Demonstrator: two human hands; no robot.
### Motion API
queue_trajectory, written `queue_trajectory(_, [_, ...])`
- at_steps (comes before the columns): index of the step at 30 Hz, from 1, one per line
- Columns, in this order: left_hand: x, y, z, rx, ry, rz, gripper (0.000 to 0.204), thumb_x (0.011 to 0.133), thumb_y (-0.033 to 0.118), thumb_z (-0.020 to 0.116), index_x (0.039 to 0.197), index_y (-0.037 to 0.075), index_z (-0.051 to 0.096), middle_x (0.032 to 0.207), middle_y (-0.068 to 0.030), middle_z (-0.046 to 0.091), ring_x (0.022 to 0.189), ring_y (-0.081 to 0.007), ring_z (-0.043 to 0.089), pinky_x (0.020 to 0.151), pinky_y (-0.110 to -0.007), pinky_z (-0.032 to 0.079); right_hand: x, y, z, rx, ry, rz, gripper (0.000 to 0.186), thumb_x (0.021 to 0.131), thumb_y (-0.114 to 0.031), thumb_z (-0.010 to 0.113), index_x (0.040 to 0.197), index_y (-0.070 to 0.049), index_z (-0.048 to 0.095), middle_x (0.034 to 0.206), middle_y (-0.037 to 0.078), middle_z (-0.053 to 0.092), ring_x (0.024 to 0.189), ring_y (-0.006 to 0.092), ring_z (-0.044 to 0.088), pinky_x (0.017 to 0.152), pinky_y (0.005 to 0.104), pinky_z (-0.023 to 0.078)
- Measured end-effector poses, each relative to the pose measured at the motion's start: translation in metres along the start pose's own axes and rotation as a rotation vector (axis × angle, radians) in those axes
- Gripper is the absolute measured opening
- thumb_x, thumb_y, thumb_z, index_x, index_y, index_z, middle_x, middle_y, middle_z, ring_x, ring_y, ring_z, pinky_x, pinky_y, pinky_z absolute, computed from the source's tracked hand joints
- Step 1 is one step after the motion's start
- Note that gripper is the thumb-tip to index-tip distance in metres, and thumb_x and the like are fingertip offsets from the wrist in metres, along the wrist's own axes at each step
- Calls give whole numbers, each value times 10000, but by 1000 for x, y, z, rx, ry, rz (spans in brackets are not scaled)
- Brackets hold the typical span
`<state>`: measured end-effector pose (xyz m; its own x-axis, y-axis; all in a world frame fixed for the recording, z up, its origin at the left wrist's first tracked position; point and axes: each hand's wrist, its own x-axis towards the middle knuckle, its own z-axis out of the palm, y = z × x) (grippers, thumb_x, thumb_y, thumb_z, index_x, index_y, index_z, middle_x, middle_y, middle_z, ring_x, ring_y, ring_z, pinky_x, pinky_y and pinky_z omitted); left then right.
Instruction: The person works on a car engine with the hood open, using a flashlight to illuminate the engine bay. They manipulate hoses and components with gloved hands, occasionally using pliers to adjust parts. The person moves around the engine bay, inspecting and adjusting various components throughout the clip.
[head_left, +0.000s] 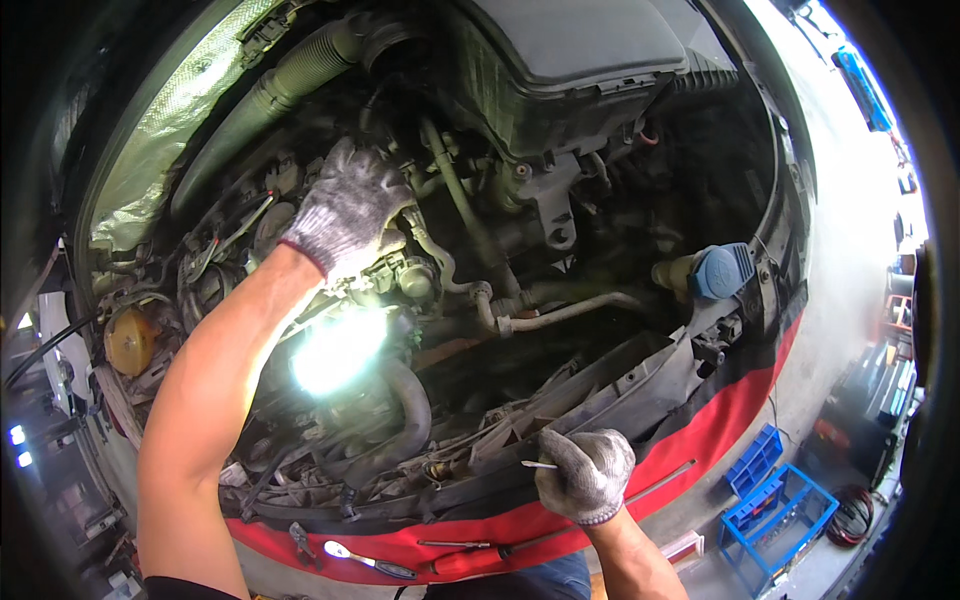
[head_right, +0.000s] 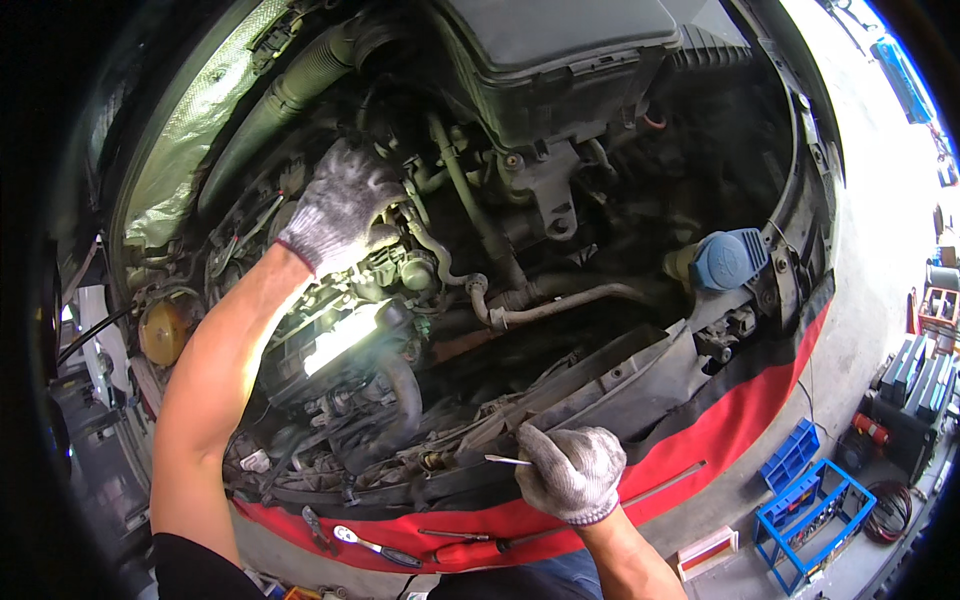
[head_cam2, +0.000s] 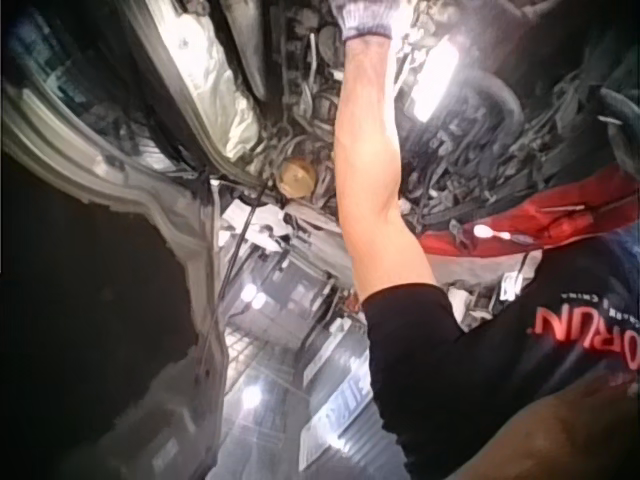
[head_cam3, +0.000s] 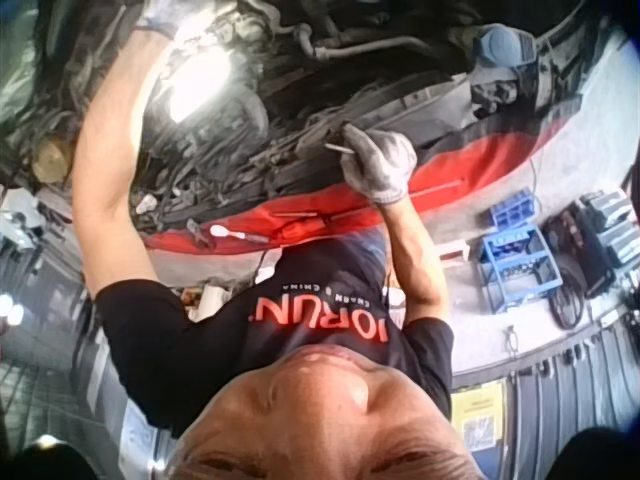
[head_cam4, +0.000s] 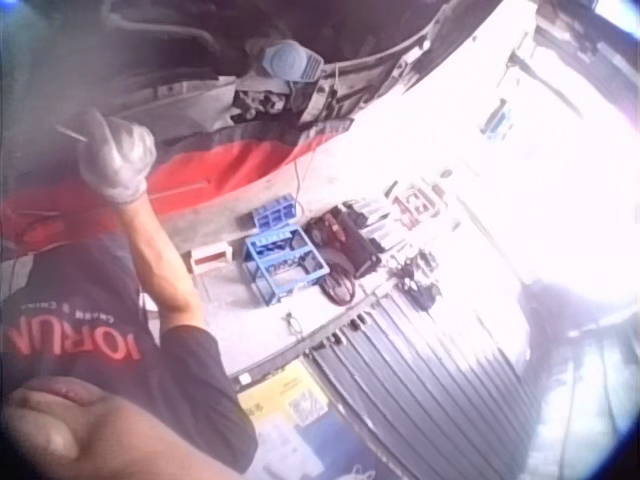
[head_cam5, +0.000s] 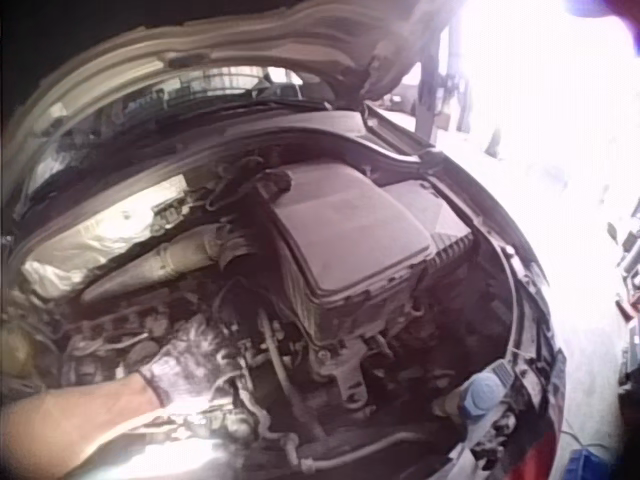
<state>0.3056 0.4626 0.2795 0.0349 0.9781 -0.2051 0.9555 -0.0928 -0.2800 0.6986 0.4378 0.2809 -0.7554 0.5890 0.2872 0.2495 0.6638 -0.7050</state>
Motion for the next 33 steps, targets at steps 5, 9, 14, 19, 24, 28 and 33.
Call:
queue_trajectory(5, [-24, -1, -7, 86, 202, 53, 251, 863, 307, 682, 1061, 157, 714, 1070, -70, 645, 1140, -278, 568, 1026, -475, 412, 3, 2, -8, 19, -30, -32, 444, 607, -98, 757, 1045, -53, 700, 696, 53, 657, 539, 251, 625, 480, 376, 467])
queue_trajectory(9, [-30, 29, -1, 131, -33, -56, 160, 864, 227, 603, 874, 105, 706, 793, -95, 677, 836, -282, 668, 766, -438, 525, 1, 6, -8, 71, -41, -86, 432, 635, -125, 771, 1058, -65, 709, 726, 39, 650, 558, 230, 609, 496, 374, 465])
queue_trajectory(14, [17, 65, -44, -360, -636, -393, 388, 937, 312, 542, 817, -8, 725, 842, -189, 723, 850, -335, 718, 718, -438, 562, 4, 19, -31, 327, -247, -34, 403, 663, -108, 761, 1055, -37, 705, 668, 46, 620, 535, 251, 593, 485, 386, 419])
queue_trajectory(19, [37, 82, -21, -728, -643, -842, 478, 944, 400, 595, 1060, -51, 703, 906, -234, 720, 756, -318, 714, 714, -421, 566, 20, 42, -111, 548, -312, 175, 354, 757, -38, 718, 1107, -5, 676, 665, 81, 594, 508, 274, 564, 485, 409, 451])
queue_trajectory(24, [33, 93, -6, -1118, -399, -1273, 388, 935, 344, 671, 979, -41, 681, 772, -144, 680, 619, -218, 625, 587, -358, 531, 10, 128, -188, 402, 231, 722, 330, 941, -234, 455, 1057, 9, 647, 750, 32, 531, 679, 131, 468, 615, 282, 380])
queue_trajectory(28, [32, 103, 10, -1487, -86, -1393, 335, 927, 302, 692, 1000, -25, 687, 834, -129, 712, 703, -194, 673, 650, -351, 529, 54, 190, -213, 85, 356, 676, 393, 1026, -145, 491, 1383, 14, 533, 1023, 44, 616, 877, 112, 549, 814, 256, 450])
queue_trajectory(33, [38, 108, 5, -1316, -56, -1457, 305, 899, 263, 718, 975, -32, 706, 826, -155, 730, 660, -208, 686, 634, -356, 530, 78, 228, -205, -405, 276, 512, 387, 1018, -134, 533, 1368, 31, 548, 1302, 175, 611, 1201, 272, 570, 1059, 368, 417])
